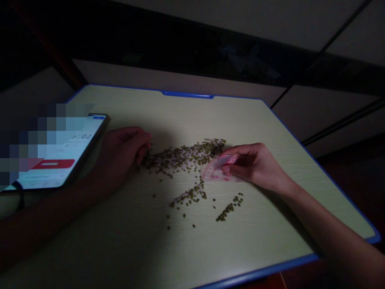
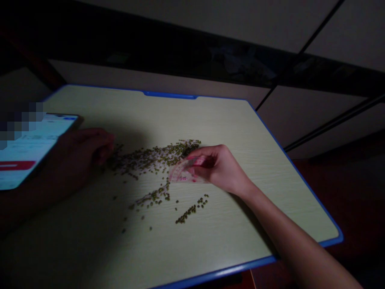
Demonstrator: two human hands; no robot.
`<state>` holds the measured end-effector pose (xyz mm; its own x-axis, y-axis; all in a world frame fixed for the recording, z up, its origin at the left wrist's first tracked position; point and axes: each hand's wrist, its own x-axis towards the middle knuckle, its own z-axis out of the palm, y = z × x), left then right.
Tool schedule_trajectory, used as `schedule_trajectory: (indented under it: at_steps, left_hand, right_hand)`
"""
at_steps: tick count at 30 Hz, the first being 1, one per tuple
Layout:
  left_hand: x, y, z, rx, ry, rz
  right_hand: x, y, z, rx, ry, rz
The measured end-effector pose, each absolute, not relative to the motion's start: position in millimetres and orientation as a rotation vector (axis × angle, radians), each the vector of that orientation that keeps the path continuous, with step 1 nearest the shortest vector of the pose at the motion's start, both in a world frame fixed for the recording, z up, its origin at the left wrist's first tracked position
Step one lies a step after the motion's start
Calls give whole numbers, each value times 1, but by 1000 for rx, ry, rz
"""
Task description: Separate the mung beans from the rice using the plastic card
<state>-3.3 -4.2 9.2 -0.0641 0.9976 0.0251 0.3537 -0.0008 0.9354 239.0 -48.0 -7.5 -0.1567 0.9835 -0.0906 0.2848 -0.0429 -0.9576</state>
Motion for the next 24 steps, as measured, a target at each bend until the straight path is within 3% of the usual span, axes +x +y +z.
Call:
schedule_trajectory:
  at_steps: [24]
  left_hand:
    - [-9,-3,6,1462,1492,1077]
  right_hand:
    - [237,-49,-5,-1430,-1624,1282]
